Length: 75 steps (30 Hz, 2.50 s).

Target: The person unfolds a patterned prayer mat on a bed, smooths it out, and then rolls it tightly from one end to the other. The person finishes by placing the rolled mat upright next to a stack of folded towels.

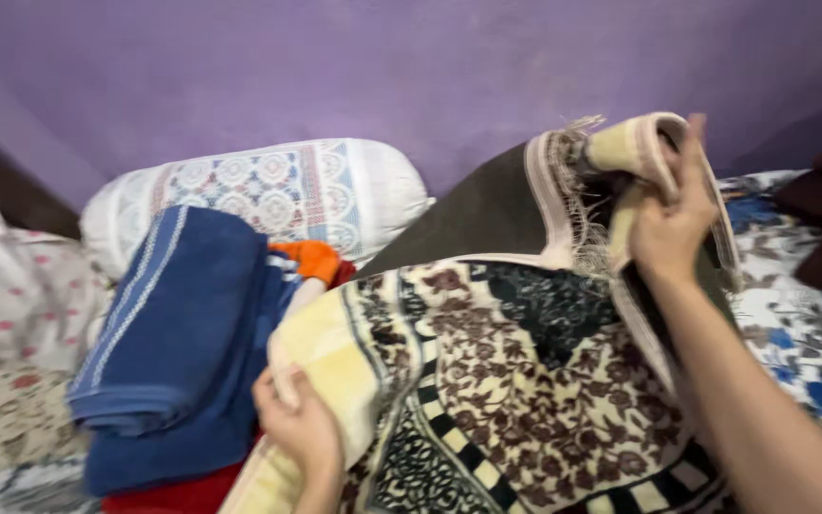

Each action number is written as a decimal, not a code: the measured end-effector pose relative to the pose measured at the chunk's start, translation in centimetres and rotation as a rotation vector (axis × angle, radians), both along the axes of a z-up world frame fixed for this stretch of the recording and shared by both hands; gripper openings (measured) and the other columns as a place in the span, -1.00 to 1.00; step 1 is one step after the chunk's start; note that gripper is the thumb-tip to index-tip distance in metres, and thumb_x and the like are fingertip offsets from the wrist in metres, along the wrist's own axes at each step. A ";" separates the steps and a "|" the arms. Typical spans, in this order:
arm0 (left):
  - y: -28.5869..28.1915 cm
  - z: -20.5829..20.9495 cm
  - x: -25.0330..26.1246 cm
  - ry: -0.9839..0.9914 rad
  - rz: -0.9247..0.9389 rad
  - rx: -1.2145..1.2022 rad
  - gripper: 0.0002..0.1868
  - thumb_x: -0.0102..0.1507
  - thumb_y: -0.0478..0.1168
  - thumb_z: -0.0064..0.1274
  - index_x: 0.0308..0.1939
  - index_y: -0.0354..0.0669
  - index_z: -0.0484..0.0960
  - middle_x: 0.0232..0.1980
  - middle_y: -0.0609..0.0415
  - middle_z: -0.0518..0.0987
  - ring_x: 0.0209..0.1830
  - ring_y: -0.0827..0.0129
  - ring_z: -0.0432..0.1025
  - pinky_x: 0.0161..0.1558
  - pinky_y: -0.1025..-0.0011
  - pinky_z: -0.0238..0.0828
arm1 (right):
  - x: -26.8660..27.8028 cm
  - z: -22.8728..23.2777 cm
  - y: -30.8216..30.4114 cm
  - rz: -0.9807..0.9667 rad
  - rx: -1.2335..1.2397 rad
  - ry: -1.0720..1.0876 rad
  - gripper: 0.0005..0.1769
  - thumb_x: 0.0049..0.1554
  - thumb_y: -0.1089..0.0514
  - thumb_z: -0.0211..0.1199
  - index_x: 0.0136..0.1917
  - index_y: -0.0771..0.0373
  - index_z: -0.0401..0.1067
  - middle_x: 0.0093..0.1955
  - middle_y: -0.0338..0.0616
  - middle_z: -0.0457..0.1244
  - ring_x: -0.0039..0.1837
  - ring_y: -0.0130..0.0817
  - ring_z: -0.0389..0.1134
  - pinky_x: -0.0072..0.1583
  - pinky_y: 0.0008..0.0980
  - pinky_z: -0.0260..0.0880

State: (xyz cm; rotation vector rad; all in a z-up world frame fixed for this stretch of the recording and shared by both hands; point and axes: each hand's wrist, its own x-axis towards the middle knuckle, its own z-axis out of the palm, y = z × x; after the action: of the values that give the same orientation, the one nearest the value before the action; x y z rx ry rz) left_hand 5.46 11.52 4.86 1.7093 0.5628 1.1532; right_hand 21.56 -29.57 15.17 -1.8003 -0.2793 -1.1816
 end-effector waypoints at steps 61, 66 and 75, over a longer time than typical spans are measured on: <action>-8.0 3.1 -2.2 0.861 -0.665 0.889 -0.43 0.27 -0.03 0.11 0.32 -0.14 0.44 0.58 -0.24 0.05 0.59 -0.07 -0.05 0.54 -0.04 -0.23 | -19.3 -14.0 0.7 -0.286 -0.965 1.028 -0.27 0.19 -0.42 -0.08 0.54 -0.16 0.12 0.59 -0.11 0.01 0.58 -0.05 0.00 0.49 0.00 0.06; -15.1 1.2 5.6 0.639 -0.922 1.121 -0.58 0.31 -0.04 0.05 0.22 -0.03 0.58 0.59 -0.22 0.11 0.63 -0.04 -0.02 0.57 -0.02 -0.16 | -17.0 -14.5 0.1 -0.404 -0.870 1.055 -0.32 0.16 -0.36 0.00 0.47 -0.12 0.27 0.43 -0.24 0.19 0.40 -0.13 0.21 0.32 0.04 0.24; -23.6 -0.5 12.1 0.617 -0.813 1.278 -0.18 0.19 -0.13 0.16 0.47 -0.11 0.12 0.51 -0.21 0.20 0.49 -0.13 0.11 0.37 -0.10 0.08 | -15.5 -15.2 -0.1 -0.457 -0.690 0.913 -0.40 0.09 -0.31 0.11 0.31 -0.06 0.40 0.31 -0.16 0.24 0.34 -0.09 0.21 0.30 -0.04 0.17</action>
State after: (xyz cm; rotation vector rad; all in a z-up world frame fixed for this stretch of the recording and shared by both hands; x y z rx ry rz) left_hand 17.59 -12.09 4.36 2.9695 -0.7167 0.2688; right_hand 6.07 -29.64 -0.06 -2.9158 0.3218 -0.4216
